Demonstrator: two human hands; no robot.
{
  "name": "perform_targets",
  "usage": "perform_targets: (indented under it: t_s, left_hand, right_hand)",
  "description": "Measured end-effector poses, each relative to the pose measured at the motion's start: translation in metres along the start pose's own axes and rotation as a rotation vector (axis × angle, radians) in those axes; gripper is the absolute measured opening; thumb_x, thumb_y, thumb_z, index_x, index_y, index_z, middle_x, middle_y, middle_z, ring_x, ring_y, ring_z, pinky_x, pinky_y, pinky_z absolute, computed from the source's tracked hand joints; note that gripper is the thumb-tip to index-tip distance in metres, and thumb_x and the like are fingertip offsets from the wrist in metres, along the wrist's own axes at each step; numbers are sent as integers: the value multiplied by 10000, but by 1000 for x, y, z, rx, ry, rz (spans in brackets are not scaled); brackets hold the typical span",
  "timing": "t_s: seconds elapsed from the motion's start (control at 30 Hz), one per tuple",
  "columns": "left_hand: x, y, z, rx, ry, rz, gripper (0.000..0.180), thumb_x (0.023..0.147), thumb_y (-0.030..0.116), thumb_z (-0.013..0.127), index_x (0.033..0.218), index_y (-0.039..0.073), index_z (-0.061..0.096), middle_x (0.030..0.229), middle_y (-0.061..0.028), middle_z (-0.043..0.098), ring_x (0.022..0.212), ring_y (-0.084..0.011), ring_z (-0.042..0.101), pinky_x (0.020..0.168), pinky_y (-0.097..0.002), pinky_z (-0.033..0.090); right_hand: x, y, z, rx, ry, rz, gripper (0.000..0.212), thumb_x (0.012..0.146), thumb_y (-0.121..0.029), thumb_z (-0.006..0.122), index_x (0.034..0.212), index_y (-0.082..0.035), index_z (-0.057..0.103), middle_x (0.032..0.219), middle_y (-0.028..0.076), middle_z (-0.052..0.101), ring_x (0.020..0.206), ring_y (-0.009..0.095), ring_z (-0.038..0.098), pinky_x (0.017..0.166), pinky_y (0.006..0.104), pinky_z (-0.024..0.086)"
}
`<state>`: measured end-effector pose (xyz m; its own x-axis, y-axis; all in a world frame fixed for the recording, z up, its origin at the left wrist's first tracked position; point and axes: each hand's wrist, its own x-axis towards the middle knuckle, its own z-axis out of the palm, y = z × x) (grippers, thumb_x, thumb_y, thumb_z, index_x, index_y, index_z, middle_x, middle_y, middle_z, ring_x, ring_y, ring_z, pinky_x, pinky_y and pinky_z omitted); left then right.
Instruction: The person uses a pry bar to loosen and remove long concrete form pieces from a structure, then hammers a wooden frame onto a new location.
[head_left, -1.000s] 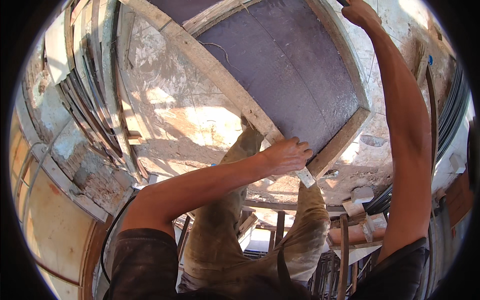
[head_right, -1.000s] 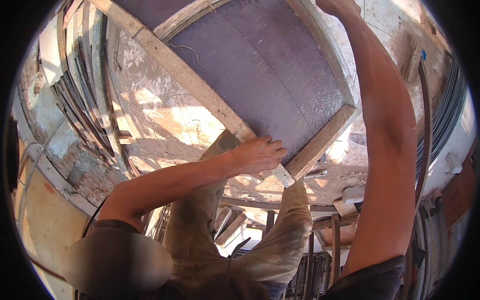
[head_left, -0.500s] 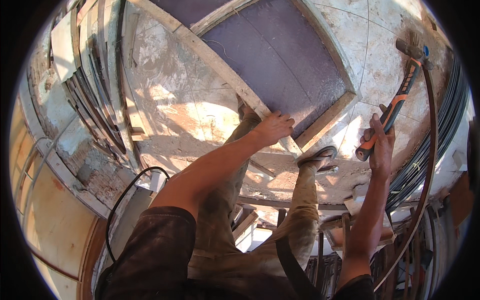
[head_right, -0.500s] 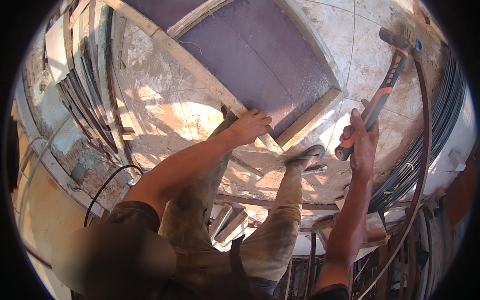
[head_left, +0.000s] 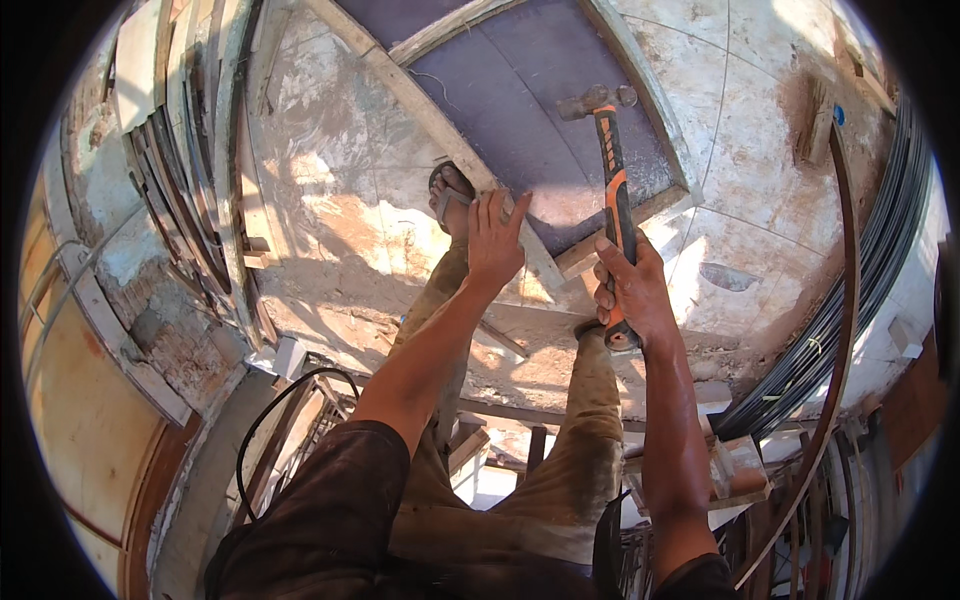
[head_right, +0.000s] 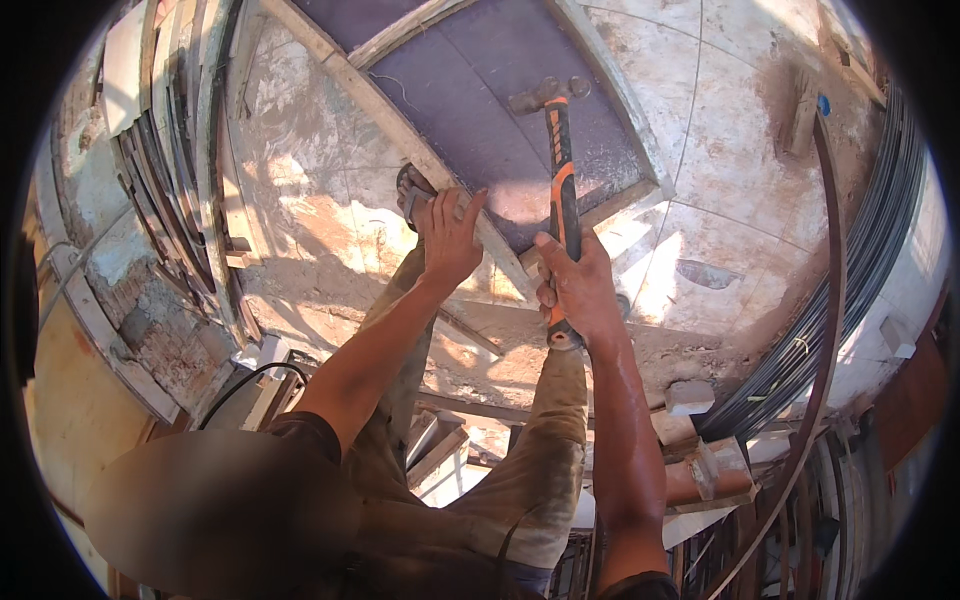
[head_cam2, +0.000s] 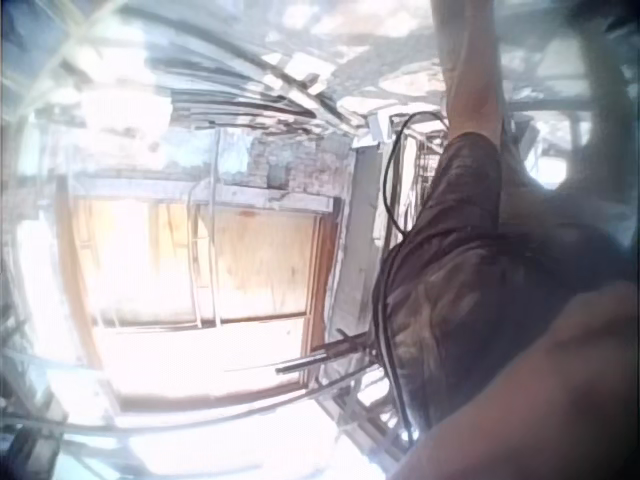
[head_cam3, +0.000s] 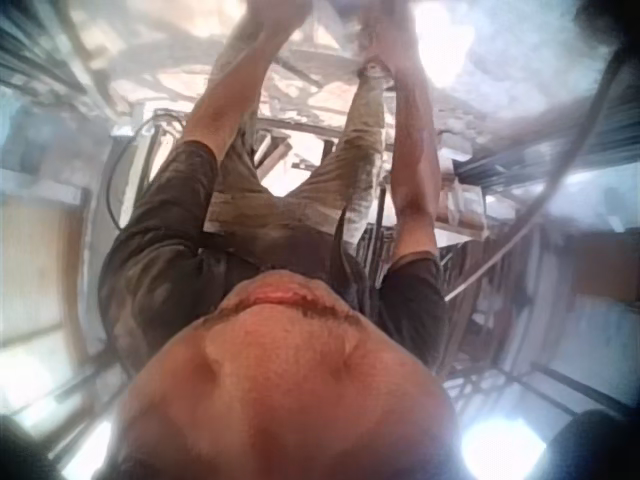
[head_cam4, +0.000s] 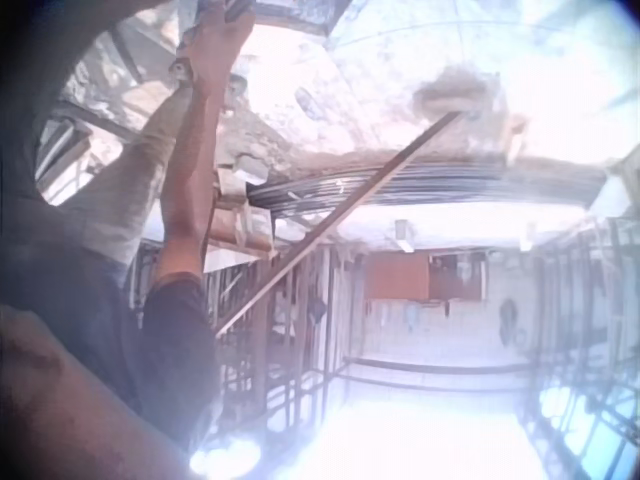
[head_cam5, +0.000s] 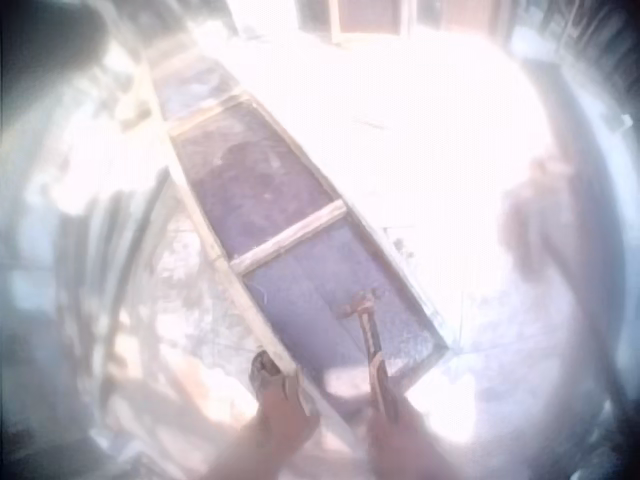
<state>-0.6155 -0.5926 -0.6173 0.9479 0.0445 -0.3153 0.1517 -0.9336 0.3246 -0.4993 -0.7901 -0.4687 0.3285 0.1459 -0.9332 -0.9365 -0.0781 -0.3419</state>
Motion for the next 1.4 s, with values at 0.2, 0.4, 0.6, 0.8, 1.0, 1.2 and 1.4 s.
perform_targets:
  t_s: [0.2,0.4,0.6,0.8,1.0,1.2,1.4]
  left_hand:
    - [0,-80,70,-768,149,-913,1041,785,364,892,1535,-76,319,1586,-309,349,1454,-342,405,1183,-407,341]
    - [49,-73,58,-765,-135,-797,552,792,375,879,1139,-26,727,1039,-184,773,1019,-341,737,873,-436,534]
    - [48,-111,72,-656,-172,-804,530,766,402,889,1060,-16,748,999,-226,765,991,-392,732,846,-450,545]
    - [58,-103,86,-594,-235,-800,542,761,404,889,1009,-52,735,958,-237,761,955,-377,741,818,-443,541]
    - [39,-126,90,-716,-146,-703,495,781,395,873,952,-49,737,868,-220,748,858,-341,741,756,-446,537]
    - [47,-117,82,-666,-260,-724,467,789,391,861,946,-32,741,902,-224,754,903,-360,740,788,-460,537]
    - [32,-128,84,-669,-108,-550,432,820,360,842,1051,2,770,950,-207,769,896,-352,741,793,-439,545]
  right_hand:
    - [38,-16,83,-174,-153,-56,313,973,-205,686,1114,-17,479,704,26,503,506,123,515,425,314,431]
    - [73,-14,84,-273,-193,55,276,956,-149,673,1068,0,470,690,40,505,460,154,522,431,341,438]
    - [61,-24,107,-98,-18,-65,232,952,-133,653,1020,-43,450,698,44,508,461,149,524,387,335,434]
    - [87,-38,87,-369,-204,161,243,916,-129,649,1049,-23,476,716,47,531,507,151,553,425,353,482]
    - [63,-42,92,-331,-170,94,226,924,-129,649,1046,-19,494,714,45,536,489,137,536,406,346,466]
    - [74,-19,108,-227,88,-180,261,904,-100,638,1071,-9,458,696,54,527,470,147,526,396,353,455]
    - [78,-30,91,-414,-235,147,235,901,-99,640,1051,-15,480,696,47,533,495,149,545,424,344,473]
